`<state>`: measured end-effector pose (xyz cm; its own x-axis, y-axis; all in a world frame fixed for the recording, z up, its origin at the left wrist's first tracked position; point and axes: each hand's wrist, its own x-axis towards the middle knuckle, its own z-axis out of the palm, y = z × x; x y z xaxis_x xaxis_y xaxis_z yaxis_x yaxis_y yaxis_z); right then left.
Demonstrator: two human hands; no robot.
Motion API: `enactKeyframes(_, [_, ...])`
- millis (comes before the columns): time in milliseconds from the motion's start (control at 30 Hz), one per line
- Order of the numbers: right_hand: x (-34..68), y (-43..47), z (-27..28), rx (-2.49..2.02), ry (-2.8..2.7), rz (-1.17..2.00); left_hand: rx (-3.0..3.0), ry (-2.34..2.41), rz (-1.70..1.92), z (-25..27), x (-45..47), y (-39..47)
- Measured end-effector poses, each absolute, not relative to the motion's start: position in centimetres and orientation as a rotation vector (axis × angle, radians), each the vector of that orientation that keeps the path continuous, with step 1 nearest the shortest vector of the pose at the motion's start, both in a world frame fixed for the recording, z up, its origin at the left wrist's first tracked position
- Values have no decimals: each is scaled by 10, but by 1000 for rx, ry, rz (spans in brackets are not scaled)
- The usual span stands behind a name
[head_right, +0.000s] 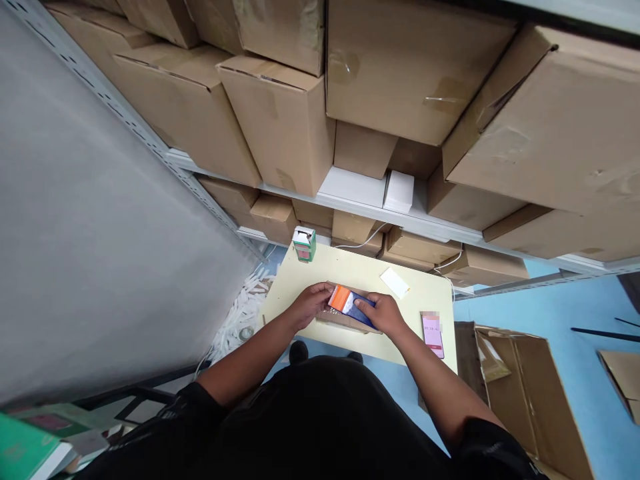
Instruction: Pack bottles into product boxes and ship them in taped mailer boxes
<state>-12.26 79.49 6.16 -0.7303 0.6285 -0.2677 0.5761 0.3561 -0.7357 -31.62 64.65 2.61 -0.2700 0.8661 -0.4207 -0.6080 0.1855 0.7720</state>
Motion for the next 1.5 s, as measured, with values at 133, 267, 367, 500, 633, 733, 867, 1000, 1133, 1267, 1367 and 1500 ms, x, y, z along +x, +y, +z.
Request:
enactKeyframes(133, [-124, 797, 63, -1096, -2562, 1337, 259, 1175, 1489, 24, -310, 648])
enactKeyframes(267, [-124, 799, 63, -1058, -2567, 1367, 139, 1018, 1518, 24, -305, 649])
enactKeyframes(367, [-124, 801, 62, -1042, -2551, 1395, 90, 969, 1503, 22, -302, 649])
enactKeyframes(500, [-123, 803, 60, -1032, -2543, 1426, 99, 981, 1503, 18, -300, 652])
enactKeyframes(633, [-123, 807, 58, -1041, -2530, 1478, 35, 977, 1533, 13, -302, 655])
enactKeyframes(733, [-123, 809, 56, -1033, -2528, 1497, -1, 939, 1530, 12, -307, 655])
enactKeyframes(867, [-124, 811, 55, -1037, -2541, 1500, 73, 933, 1470, 15, -315, 652])
enactKeyframes(1000, [-128, 810, 58, -1034, -2615, 1469, 187, 1079, 1415, 16, -317, 650])
enactKeyframes(1133, [-132, 810, 70, -1031, -2755, 1372, 293, 1316, 1373, 16, -326, 646])
enactKeyframes(1267, [-128, 816, 84, -1114, -2863, 1233, 286, 1443, 1422, 14, -353, 632])
enactKeyframes(1367, [-124, 819, 89, -1173, -2930, 1128, 324, 1569, 1408, 1, -370, 619])
enactKeyframes(1500, [-130, 815, 90, -1184, -3035, 981, 422, 1777, 1325, -31, -361, 613])
